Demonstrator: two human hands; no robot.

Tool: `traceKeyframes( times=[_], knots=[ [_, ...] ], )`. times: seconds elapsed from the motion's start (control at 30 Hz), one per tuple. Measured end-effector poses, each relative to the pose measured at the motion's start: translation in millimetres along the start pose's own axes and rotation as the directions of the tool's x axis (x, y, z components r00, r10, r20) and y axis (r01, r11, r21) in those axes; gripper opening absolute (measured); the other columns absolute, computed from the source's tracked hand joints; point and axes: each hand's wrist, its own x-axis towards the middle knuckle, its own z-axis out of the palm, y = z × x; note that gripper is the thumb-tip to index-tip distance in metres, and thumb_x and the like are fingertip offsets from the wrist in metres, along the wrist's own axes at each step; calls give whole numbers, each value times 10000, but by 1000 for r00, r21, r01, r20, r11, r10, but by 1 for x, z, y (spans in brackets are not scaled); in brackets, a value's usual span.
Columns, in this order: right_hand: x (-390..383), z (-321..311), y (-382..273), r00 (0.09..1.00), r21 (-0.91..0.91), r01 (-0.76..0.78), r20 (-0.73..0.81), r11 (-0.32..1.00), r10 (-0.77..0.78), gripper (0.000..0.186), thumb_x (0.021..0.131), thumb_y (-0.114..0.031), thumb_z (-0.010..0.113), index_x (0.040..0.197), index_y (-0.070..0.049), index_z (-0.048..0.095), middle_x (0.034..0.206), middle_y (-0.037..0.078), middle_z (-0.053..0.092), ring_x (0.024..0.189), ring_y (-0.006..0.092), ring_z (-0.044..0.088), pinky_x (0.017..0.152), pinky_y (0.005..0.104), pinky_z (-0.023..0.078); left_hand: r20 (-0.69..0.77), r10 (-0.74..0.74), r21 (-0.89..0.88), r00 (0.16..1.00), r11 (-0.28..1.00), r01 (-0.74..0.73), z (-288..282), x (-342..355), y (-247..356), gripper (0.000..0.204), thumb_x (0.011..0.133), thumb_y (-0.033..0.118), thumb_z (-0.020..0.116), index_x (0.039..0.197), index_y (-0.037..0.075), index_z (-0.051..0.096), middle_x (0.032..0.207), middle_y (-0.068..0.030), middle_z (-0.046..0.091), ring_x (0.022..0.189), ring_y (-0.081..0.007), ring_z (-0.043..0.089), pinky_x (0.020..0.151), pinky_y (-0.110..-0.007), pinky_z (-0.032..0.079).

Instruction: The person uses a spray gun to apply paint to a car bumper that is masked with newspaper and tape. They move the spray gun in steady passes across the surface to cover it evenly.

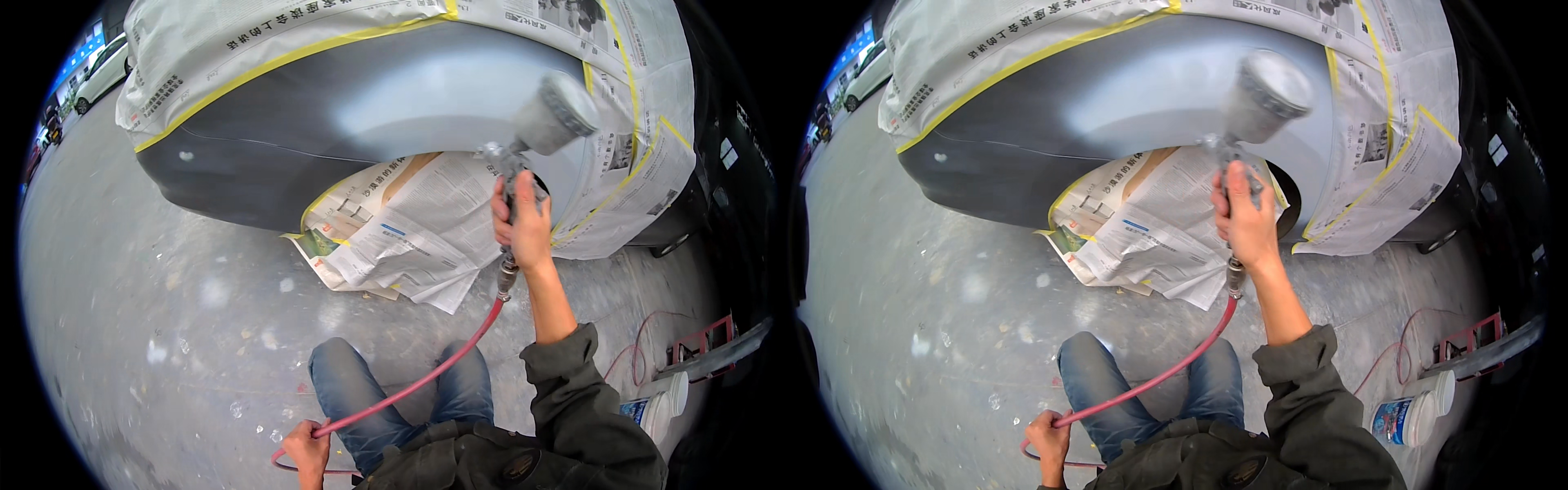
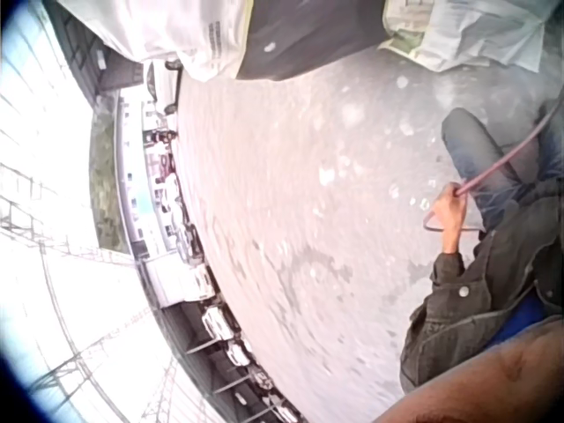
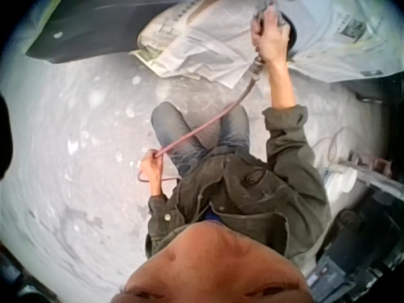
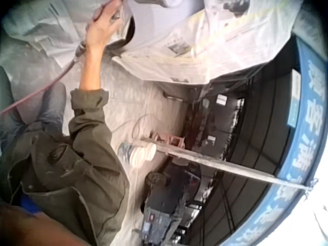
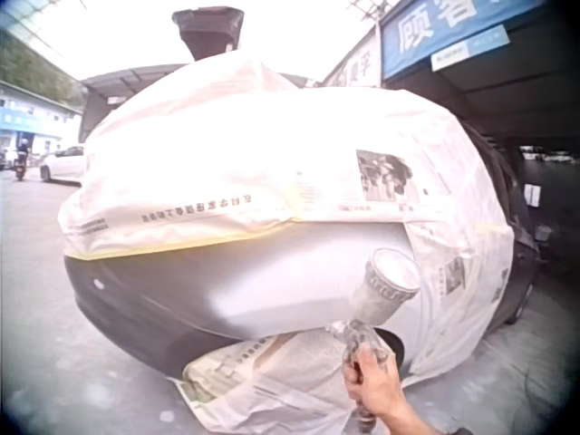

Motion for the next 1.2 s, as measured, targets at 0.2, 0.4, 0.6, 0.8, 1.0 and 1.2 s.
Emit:
traceKeyframes(
  times=[0.2,0.4,0.6,0.8,1.0,1.2],
  knots=[
    [-19,-22,11,967,25,112,-233,993,-103,463,1001,-499,469,913,-49,532,636,-28,430,441,39,332,399,214,244,-29,-37,31,999,999,38,-1,7,-7,293,677,197,849,637,34,609,567,-140,571,500,-331,560,483,-385,423],
    [-8,14,22,1000,43,13,10,999,-13,470,962,-525,537,928,-56,542,649,-34,433,475,34,333,432,208,256,-42,-52,39,998,998,54,-12,7,-3,295,672,189,848,625,34,601,559,-136,568,494,-328,560,483,-385,423],
    [-3,36,37,989,-9,-13,148,1000,15,508,935,-567,555,912,-59,546,641,-45,427,498,28,330,445,206,248,-53,-39,63,998,997,42,-9,-5,-2,304,665,194,849,621,41,590,561,-121,572,494,-314,564,479,-380,420],
    [2,31,51,960,-6,-57,273,998,56,518,974,-558,476,958,-44,532,658,-19,451,456,34,340,415,208,266,-28,-12,53,1000,999,13,-9,-9,1,303,678,200,843,620,44,590,554,-119,563,485,-307,550,474,-387,407],
    [-8,5,47,998,89,-53,49,995,48,468,968,-514,529,936,-48,549,648,-30,445,477,34,339,431,211,253,-14,-36,72,999,997,37,-9,-7,6,302,692,196,836,626,36,588,555,-124,558,484,-315,539,481,-386,406],
    [-29,-29,59,964,143,149,-243,979,-111,410,999,-465,497,993,-57,539,674,-20,457,496,38,364,439,204,265,-41,-37,101,998,994,41,-4,-2,2,298,694,178,834,624,31,585,563,-128,560,493,-323,539,486,-384,408]
  ],
)
